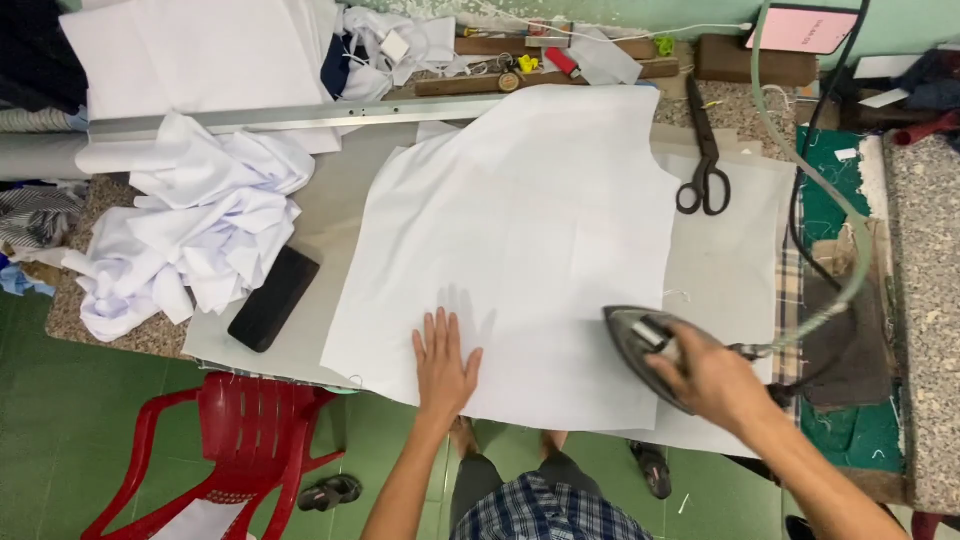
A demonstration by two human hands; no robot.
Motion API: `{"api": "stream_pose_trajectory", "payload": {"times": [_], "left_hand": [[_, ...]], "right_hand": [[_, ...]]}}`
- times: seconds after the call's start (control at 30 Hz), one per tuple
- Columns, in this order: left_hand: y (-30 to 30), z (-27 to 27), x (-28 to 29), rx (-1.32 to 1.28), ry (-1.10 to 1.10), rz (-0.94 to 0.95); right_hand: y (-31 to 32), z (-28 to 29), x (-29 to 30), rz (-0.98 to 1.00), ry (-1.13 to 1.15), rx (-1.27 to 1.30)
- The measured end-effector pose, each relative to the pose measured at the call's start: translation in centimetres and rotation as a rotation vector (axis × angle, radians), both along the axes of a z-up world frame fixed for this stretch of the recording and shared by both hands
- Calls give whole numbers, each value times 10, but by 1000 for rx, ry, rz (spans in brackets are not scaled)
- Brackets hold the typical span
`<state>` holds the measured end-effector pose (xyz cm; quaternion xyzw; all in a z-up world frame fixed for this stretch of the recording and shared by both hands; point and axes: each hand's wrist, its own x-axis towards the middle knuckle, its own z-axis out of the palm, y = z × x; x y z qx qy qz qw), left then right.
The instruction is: The person irons pieces of white fabric on a work surface using a handheld iron, cuts a section of the fabric using shears, and then aligns a long metal guide over a folded piece of fabric.
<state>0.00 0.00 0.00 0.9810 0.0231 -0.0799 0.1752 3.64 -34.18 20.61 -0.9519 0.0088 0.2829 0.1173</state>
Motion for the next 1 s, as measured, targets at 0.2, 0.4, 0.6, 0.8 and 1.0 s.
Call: {"api": "stream_pose_trajectory", "payload": {"times": [0.2, 0.4, 0.6, 0.8, 1.0], "left_hand": [[107, -39, -4, 143, -148, 151], [191, -60, -28, 235, -275, 297], [194, -68, -26, 202, -283, 306], [192, -64, -20, 182, -259, 351], [193, -64, -20, 173, -268, 348]], "right_hand": [[138, -117, -14, 578, 25, 137], [325, -113, 30, 827, -102, 228], [422, -115, 111, 808, -328, 115], [444, -127, 181, 756, -499, -119], [448, -118, 191, 609, -314, -116]]}}
